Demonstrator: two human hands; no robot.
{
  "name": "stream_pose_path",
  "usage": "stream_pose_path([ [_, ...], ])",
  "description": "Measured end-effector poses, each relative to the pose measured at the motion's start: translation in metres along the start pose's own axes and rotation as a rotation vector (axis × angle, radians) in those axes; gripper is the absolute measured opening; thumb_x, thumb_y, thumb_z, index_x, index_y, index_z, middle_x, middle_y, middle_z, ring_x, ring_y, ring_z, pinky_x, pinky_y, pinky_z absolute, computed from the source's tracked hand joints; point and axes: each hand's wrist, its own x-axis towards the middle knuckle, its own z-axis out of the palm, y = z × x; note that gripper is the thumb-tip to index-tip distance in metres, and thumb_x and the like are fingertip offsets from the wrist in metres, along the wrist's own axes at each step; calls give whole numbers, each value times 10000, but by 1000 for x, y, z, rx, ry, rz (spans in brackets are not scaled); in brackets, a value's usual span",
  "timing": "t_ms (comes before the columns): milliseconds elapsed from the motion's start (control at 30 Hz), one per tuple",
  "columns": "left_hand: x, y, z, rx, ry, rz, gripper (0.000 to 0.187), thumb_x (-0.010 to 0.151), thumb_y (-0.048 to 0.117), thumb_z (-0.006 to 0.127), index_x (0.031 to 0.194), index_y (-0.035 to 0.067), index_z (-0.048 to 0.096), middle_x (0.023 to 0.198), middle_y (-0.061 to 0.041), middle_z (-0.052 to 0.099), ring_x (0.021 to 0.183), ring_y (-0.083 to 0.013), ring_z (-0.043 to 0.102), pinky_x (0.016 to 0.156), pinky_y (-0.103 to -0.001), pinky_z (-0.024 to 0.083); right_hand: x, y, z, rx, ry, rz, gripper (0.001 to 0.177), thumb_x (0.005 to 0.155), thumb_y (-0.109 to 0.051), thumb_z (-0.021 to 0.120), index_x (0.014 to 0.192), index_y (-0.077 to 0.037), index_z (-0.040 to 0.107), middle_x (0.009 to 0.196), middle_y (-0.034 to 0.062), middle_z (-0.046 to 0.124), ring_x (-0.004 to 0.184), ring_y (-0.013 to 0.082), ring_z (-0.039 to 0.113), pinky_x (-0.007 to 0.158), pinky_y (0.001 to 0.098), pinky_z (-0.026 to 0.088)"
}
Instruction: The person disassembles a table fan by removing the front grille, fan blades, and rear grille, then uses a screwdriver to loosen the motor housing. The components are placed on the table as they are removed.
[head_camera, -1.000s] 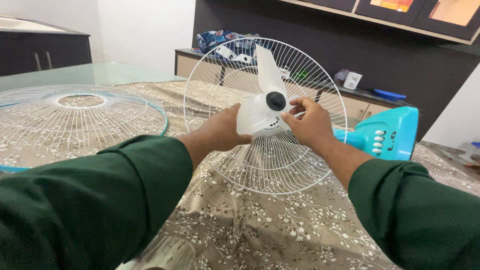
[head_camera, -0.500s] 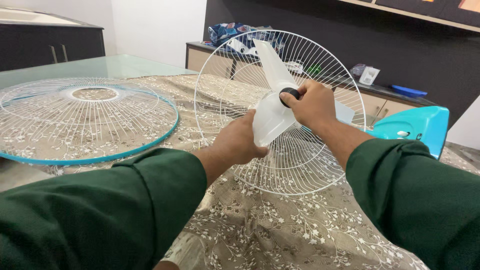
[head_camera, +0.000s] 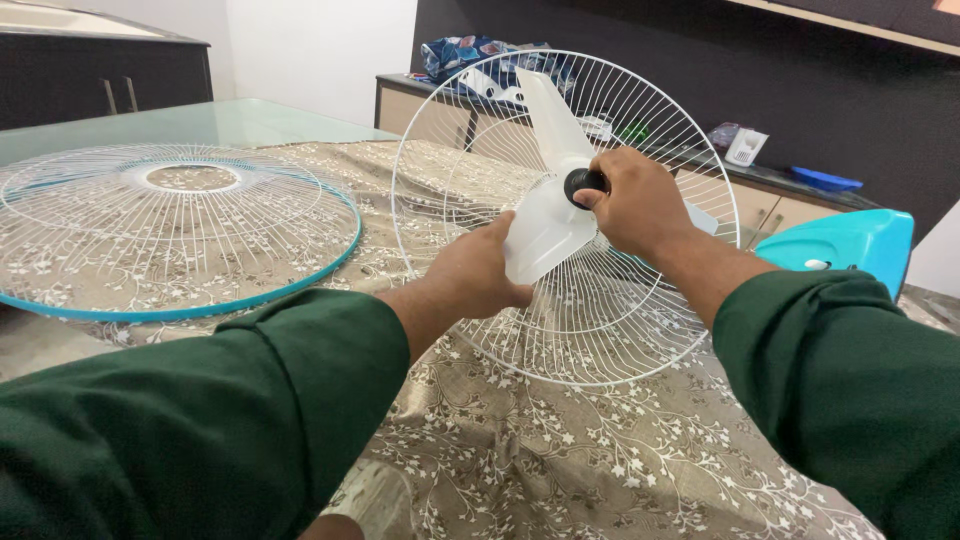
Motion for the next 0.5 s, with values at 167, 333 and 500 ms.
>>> stream_pose_path([
  [167,-5,3,-3,58,-37,-2,1159,715,461,880,1562,0,236,1322,-215,607,1222,-358,607,1038,-418,485,-1,-6,-13,-1,-131,37,361,897,-295,782,1037,26,692,982,189,701,858,352,690,773,460,542],
  [333,-13,16,-3,129,-161,2,1280,743,528,862,1558,-103,103,1301,-270,589,1199,-390,613,1020,-426,501,5,-17,-16,-105,-230,100,380,927,-352,743,972,20,679,906,184,696,792,329,691,731,450,545],
  [500,-19,21,-2,128,-151,48,1267,761,520,845,1547,-134,97,1253,-283,622,1172,-400,638,999,-433,523,3,-22,-14,-142,-121,69,424,942,-385,747,935,32,671,863,206,697,786,366,685,720,478,542],
])
